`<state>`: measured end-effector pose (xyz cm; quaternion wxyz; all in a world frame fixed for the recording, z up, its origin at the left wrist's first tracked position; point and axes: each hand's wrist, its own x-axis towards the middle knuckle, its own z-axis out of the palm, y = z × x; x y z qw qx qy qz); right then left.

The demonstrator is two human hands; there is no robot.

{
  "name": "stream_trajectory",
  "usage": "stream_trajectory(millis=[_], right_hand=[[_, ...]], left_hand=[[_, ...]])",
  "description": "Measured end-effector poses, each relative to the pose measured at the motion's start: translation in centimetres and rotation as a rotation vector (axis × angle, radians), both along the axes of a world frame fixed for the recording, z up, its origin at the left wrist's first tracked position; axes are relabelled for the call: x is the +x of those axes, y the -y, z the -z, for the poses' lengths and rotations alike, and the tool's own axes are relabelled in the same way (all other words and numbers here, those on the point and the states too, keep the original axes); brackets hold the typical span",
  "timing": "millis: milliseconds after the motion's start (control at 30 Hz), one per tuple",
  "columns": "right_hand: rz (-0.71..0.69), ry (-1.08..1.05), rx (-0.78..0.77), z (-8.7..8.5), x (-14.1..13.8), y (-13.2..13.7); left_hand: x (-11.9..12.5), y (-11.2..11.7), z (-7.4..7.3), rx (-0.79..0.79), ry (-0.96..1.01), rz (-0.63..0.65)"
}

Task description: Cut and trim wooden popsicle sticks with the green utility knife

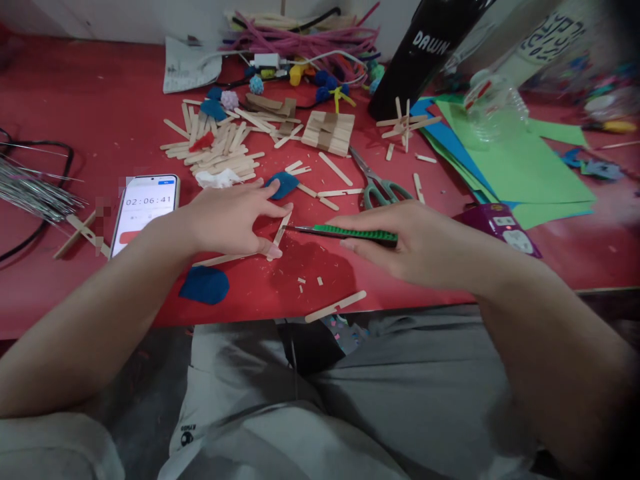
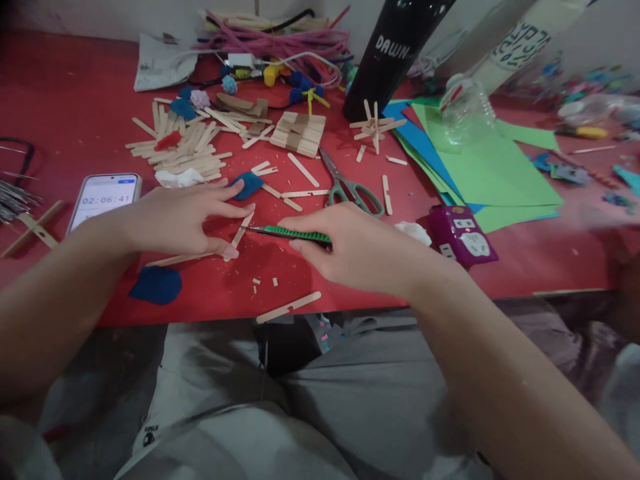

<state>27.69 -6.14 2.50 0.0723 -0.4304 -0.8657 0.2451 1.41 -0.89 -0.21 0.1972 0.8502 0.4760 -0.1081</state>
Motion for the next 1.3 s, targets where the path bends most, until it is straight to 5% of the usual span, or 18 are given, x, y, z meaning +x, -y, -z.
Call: stream_trajectory(millis=[700,1300], right_hand=[[0.085,-0.078,0.056,1.2,-0.2,0.3],[0.007,-0.095,0.000,1.3,0.2,-0.6]], left_hand=[[0.2,0.2,-0.1,0.000,-0.006,0.002],[0.2,0.2,0.0,0.015,-0.011,0.018]])
